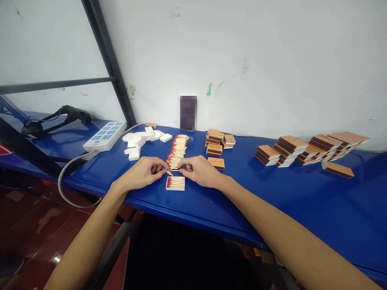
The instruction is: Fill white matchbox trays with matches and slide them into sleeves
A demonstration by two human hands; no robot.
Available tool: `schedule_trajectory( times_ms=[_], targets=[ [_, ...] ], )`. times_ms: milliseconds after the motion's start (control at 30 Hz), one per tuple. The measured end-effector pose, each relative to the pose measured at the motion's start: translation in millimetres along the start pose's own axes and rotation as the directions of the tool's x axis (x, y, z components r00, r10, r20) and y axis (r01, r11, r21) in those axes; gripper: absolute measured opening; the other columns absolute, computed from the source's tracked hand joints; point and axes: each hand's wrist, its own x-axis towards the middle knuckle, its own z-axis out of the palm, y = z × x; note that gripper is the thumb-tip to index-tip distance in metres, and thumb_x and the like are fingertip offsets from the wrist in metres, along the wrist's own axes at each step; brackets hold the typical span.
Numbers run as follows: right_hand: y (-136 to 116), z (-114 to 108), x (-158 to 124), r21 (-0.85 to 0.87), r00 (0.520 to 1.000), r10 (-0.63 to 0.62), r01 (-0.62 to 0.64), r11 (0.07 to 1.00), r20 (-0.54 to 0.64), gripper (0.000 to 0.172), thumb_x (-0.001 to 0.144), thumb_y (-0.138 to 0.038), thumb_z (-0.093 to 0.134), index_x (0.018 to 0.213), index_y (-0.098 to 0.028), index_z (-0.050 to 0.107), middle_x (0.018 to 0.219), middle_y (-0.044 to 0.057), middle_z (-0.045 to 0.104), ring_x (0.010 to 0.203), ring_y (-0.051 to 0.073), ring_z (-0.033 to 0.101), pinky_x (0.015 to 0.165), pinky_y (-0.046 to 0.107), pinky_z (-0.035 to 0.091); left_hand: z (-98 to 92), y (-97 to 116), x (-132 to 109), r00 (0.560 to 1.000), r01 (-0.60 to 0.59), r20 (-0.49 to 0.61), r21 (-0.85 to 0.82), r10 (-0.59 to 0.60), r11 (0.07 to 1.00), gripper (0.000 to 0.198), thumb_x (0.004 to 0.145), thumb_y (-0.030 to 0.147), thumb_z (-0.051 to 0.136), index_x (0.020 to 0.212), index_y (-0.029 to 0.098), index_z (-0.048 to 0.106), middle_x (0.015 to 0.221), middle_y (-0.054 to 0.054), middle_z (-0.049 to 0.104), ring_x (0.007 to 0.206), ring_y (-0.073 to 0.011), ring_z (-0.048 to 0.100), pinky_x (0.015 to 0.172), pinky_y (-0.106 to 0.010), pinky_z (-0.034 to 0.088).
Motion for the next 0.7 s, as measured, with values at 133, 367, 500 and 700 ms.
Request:
schedule_trajectory(
  times_ms=[133, 367, 500, 700],
  targets=[
    [0.5, 0.6, 0.2, -0.005, 1.0, 0.0, 0.0, 1.0, -0.003, 0.024, 0.088, -0.033, 0.055, 0.098, -0.019, 0.072, 0.054, -0.005, 0.045, 0.05, 0.009, 0.038, 0.055, 0.025, 0.029, -1.1, 0.7, 0.0, 1.0, 0.002, 0.006, -0.011, -0.002, 1.0, 0.018, 0.088, 0.028, 0.054, 0.091, 0.02, 0.069, 0.062, 0.004, 0.05, 0.055, -0.0102, 0.044, 0.056, -0.023, 0.035],
    [-1.5, 1.6, 2.0, -0.006, 1.0, 0.0, 0.0, 1.0, -0.016, 0.025, 0.088, -0.035, 0.055, 0.093, -0.019, 0.074, 0.056, -0.003, 0.05, 0.052, 0.01, 0.04, 0.055, 0.024, 0.029, -0.5, 1.5, 1.2, 1.0, -0.007, 0.013, -0.001, 0.007, 1.0, 0.016, 0.089, 0.028, 0.054, 0.09, 0.02, 0.068, 0.059, 0.005, 0.044, 0.054, -0.01, 0.041, 0.055, -0.023, 0.032],
    [-2.8, 2.9, 4.9, -0.017, 1.0, 0.004, -0.005, 1.0, -0.022, 0.022, 0.087, -0.034, 0.057, 0.087, -0.02, 0.073, 0.057, -0.003, 0.052, 0.053, 0.009, 0.041, 0.054, 0.024, 0.029, 0.4, 2.8, 1.2, 1.0, -0.01, 0.027, 0.008, 0.01, 1.0, 0.018, 0.09, 0.03, 0.053, 0.086, 0.019, 0.066, 0.06, 0.005, 0.045, 0.054, -0.0099, 0.04, 0.055, -0.023, 0.03],
    [-2.8, 2.0, 5.1, 0.021, 0.999, 0.003, -0.002, 1.0, -0.04, 0.016, 0.085, -0.027, 0.057, 0.079, -0.018, 0.069, 0.053, -0.006, 0.045, 0.05, 0.008, 0.037, 0.054, 0.023, 0.03, -0.1, 3.2, 0.5, 0.999, 0.001, 0.032, 0.006, -0.001, 1.0, 0.016, 0.088, 0.03, 0.055, 0.082, 0.019, 0.064, 0.062, 0.005, 0.046, 0.054, -0.0099, 0.042, 0.055, -0.024, 0.031]
  ],
)
